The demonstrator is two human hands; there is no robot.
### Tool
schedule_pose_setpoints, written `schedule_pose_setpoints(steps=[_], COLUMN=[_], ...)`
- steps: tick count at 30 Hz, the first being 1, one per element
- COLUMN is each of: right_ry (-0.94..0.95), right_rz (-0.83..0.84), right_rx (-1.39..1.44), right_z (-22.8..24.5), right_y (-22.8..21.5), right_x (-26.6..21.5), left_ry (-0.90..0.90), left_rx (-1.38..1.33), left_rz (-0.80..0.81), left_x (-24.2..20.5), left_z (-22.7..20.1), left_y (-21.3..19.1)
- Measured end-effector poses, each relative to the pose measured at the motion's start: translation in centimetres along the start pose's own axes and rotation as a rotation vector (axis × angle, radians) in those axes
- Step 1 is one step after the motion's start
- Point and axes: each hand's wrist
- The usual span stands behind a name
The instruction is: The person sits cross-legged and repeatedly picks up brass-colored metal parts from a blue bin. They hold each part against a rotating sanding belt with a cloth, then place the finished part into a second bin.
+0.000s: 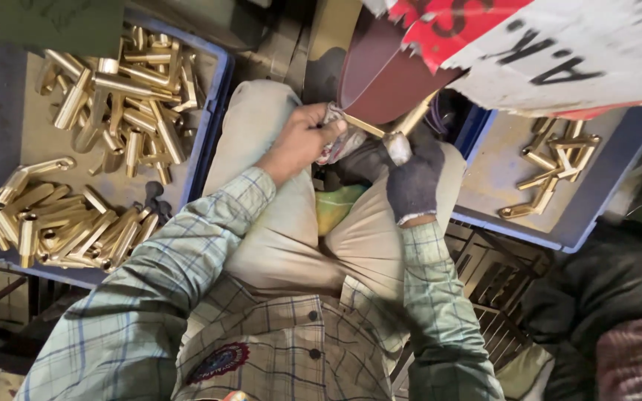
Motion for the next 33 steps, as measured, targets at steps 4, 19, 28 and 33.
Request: schedule_pose_setpoints(steps=[4,19,28,33], right_ry=[-0.317,-0.269,-0.064,0.035], right_rz=[0.187,0.2,0.031,0.049], right_rx=[-0.94,-0.897,0.167,0.463], right_z=[-2.1,-4.6,0.5,1.3], right_y=[-0.8,0.3,0.9,1.3], right_x=[2.3,1.9,0.4,0.5], left_ry=[-0.114,-0.045,0.037,0.029], left_rx=[-0.224,-0.128,-0.215,-0.166], left_rz=[-0.109,-0.07,-0.04,-0.014], left_x=[2.2,0.4,-0.1,-1.2], left_z=[0.4,-1.3,0.8,0.1], left_y=[-0.1,-0.5,-1.0,-1.3])
Point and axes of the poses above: each hand's wrist, its own x-axis towards the middle knuckle, its own y-axis out of the palm, z = x × y, and after that the axes turned 13 degrees about z, right-handed
